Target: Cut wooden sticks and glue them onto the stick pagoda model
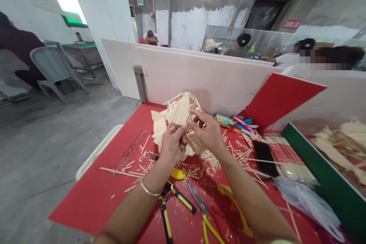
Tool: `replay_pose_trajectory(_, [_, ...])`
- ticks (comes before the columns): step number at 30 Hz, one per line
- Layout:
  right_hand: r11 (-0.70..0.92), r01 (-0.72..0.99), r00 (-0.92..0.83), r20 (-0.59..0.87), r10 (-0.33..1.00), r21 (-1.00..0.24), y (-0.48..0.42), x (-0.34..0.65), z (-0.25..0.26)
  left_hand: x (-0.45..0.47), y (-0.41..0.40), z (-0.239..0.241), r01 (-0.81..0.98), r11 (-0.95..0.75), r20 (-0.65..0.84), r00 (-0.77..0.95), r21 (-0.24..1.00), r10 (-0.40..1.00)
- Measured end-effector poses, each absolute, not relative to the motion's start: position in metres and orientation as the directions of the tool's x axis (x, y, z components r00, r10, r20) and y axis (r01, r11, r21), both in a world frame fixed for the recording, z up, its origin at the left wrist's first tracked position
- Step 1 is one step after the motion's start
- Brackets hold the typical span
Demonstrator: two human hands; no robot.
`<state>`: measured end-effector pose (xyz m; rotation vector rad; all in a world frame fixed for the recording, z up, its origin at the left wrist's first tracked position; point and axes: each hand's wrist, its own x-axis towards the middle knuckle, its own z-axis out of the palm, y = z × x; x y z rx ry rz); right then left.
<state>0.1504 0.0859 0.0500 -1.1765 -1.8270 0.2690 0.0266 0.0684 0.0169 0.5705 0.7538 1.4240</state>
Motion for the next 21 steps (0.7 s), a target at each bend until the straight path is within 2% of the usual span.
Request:
replay_pose_trajectory(7, [0.52,0.616,-0.129,0.575,0.808,-0.592,0.082,0.152,0.05,0.028,0.066,0.018,-0.658,0.078,-0.127,-0.027,0.749,0.992])
replay_pose_trajectory(21, [0.514,0.597,-0.066,0.6,0.797,-0.616,0.06,0.152,0.05,0.026,0.059,0.014,-0.676,0.086,-0.056,0.066,0.732,0.996])
